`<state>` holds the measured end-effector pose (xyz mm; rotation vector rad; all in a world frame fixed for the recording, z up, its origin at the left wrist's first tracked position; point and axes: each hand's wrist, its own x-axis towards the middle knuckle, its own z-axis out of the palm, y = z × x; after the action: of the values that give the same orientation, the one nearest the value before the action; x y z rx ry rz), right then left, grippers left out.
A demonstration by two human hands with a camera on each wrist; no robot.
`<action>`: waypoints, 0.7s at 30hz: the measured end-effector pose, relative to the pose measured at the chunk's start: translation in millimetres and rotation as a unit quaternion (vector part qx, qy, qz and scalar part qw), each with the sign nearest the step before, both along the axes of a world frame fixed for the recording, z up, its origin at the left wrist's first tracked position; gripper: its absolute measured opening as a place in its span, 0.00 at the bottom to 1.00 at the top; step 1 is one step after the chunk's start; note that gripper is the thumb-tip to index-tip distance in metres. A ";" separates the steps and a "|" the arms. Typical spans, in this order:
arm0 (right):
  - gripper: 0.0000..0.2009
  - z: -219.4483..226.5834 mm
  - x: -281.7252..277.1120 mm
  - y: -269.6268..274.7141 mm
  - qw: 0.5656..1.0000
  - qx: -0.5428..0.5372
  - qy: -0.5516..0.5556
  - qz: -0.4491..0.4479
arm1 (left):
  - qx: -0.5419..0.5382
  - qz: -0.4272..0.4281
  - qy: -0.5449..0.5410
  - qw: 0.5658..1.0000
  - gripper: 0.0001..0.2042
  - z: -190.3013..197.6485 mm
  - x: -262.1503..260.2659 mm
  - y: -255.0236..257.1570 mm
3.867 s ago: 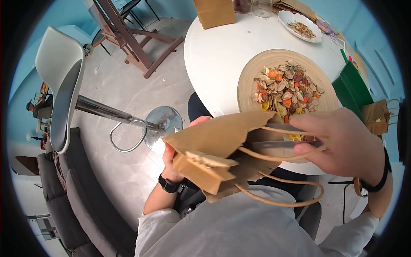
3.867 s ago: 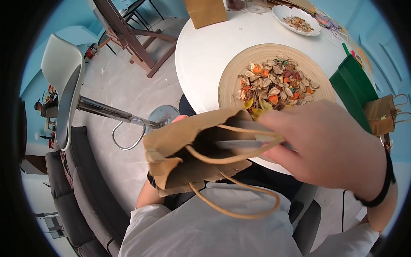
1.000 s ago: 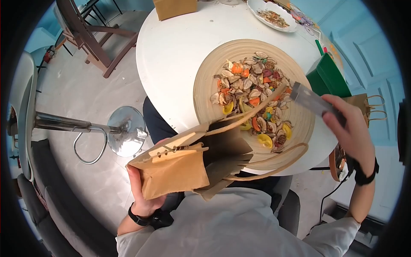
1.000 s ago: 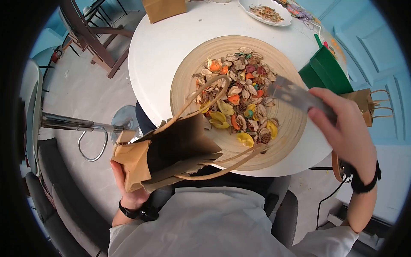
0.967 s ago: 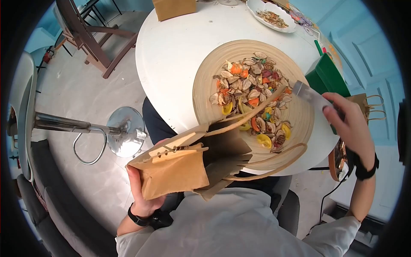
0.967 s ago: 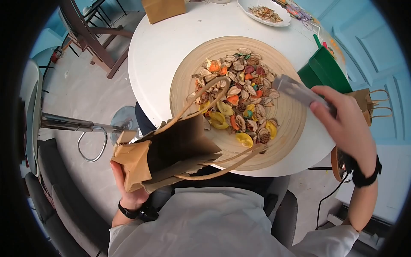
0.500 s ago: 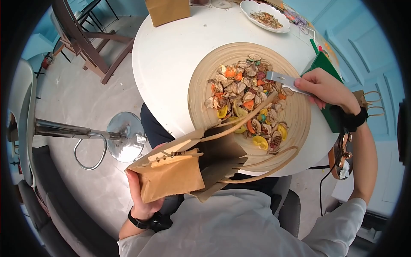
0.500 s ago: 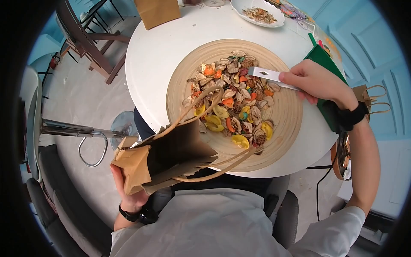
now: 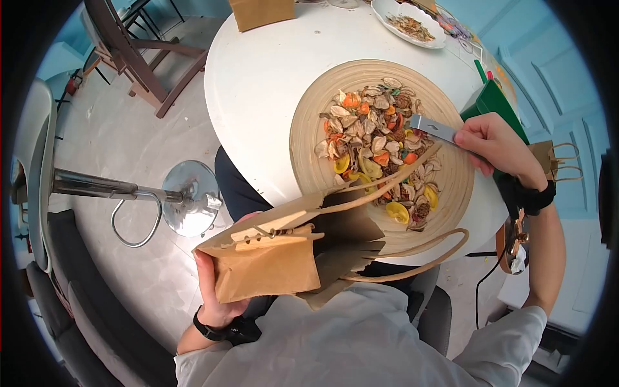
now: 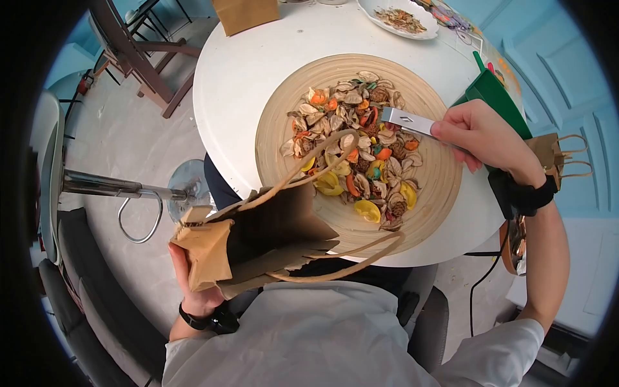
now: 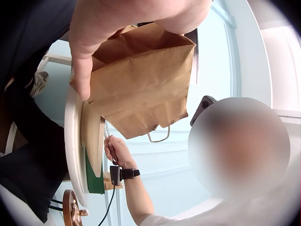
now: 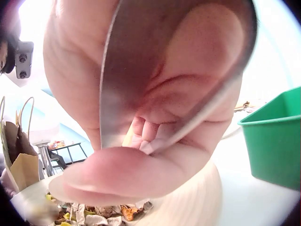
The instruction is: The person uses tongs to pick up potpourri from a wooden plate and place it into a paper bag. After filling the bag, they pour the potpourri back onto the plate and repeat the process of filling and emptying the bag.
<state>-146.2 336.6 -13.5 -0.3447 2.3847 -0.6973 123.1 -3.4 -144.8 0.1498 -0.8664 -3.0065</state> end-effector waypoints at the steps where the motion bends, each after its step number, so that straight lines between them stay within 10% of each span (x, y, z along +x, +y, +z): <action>1: 0.18 1.1 0.9 1.5 1.000 -0.009 0.002 -0.001 | 0.117 0.022 0.005 0.993 0.50 -5.0 2.1 0.8; 5: 0.17 11.3 7.2 0.2 1.000 -0.024 0.002 -0.012 | 0.119 0.015 0.007 0.993 0.50 -0.1 1.9 0.1; 7: 0.16 16.8 13.1 -2.9 0.999 -0.033 -0.009 -0.008 | -0.105 -0.014 -0.040 0.994 0.33 17.1 -2.9 1.0; 19: 0.10 42.8 64.3 -43.6 0.988 -0.075 -0.130 0.023 | -0.103 -0.019 -0.051 0.993 0.35 13.3 0.2 1.9; 21: 0.10 37.7 70.0 -47.9 0.984 -0.095 -0.017 0.148 | -0.169 -0.030 -0.086 0.981 0.42 15.7 -0.5 0.0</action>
<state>-76.2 288.7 24.1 -0.7446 2.1759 -0.7827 122.7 -3.4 -129.1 0.3891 -1.4026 -2.8741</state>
